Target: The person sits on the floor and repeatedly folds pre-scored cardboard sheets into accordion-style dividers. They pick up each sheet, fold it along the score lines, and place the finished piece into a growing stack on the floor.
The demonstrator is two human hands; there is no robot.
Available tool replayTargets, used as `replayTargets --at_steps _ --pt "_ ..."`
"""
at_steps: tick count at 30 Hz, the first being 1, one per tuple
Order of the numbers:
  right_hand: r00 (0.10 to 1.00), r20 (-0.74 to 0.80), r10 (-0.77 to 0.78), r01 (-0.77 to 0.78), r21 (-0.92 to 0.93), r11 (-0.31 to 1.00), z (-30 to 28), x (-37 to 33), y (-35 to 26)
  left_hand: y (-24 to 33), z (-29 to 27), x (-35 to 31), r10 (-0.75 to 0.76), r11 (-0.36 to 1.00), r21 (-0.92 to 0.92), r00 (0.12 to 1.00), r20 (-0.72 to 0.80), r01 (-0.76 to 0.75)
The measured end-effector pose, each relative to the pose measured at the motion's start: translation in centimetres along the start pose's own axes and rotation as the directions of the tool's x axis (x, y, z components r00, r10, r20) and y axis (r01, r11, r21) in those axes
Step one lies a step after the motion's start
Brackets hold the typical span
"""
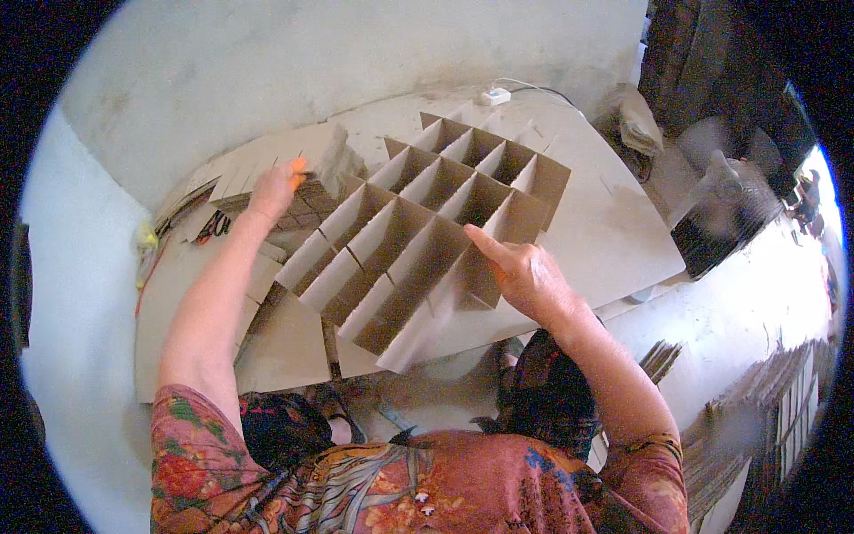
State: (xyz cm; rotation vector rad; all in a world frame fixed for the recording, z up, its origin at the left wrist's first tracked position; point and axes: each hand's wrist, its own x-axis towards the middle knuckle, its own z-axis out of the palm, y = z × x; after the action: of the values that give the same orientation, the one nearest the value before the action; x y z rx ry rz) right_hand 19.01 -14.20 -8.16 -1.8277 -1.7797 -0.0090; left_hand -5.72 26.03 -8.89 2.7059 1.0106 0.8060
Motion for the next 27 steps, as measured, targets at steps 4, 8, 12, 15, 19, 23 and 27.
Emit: replayTargets --at_steps 4,8,12,15,19,23,27 --pt "0.99 -0.123 0.071 -0.073 -0.011 0.997 -0.3 -0.7 -0.1 3.0 -3.2 1.3 -0.131 0.991 0.01 0.982 0.134 0.13" --pt "0.906 -0.422 0.041 0.021 0.141 0.99 -1.7 -0.1 -2.0 4.0 -6.2 -0.6 -0.128 0.953 -0.278 0.992 -0.024 0.116" --pt "0.919 -0.221 0.326 -0.066 0.728 0.682 -2.4 1.0 -5.4 11.8 -7.5 -5.7 0.091 0.923 -0.324 0.937 -0.337 -0.206" --pt "0.909 0.06 0.413 -0.165 0.96 0.225 -2.5 2.3 -7.1 18.7 -7.0 -11.5 0.297 0.798 -0.424 0.892 -0.341 -0.428" --pt "0.845 0.035 0.534 -0.125 0.983 0.133 -2.3 2.7 -8.7 21.5 -5.8 -16.1 0.692 0.552 -0.419 0.676 -0.253 -0.721" --pt "0.816 -0.238 0.527 -0.16 0.783 0.601 -4.4 1.2 -9.9 18.0 -6.1 -15.8 0.215 0.79 -0.46 0.886 -0.412 -0.405" --pt "0.866 -0.379 0.325 -0.077 0.541 0.838 -4.9 -0.2 -11.8 11.7 -6.0 -11.6 -0.368 0.597 -0.789 0.924 -0.106 0.148"
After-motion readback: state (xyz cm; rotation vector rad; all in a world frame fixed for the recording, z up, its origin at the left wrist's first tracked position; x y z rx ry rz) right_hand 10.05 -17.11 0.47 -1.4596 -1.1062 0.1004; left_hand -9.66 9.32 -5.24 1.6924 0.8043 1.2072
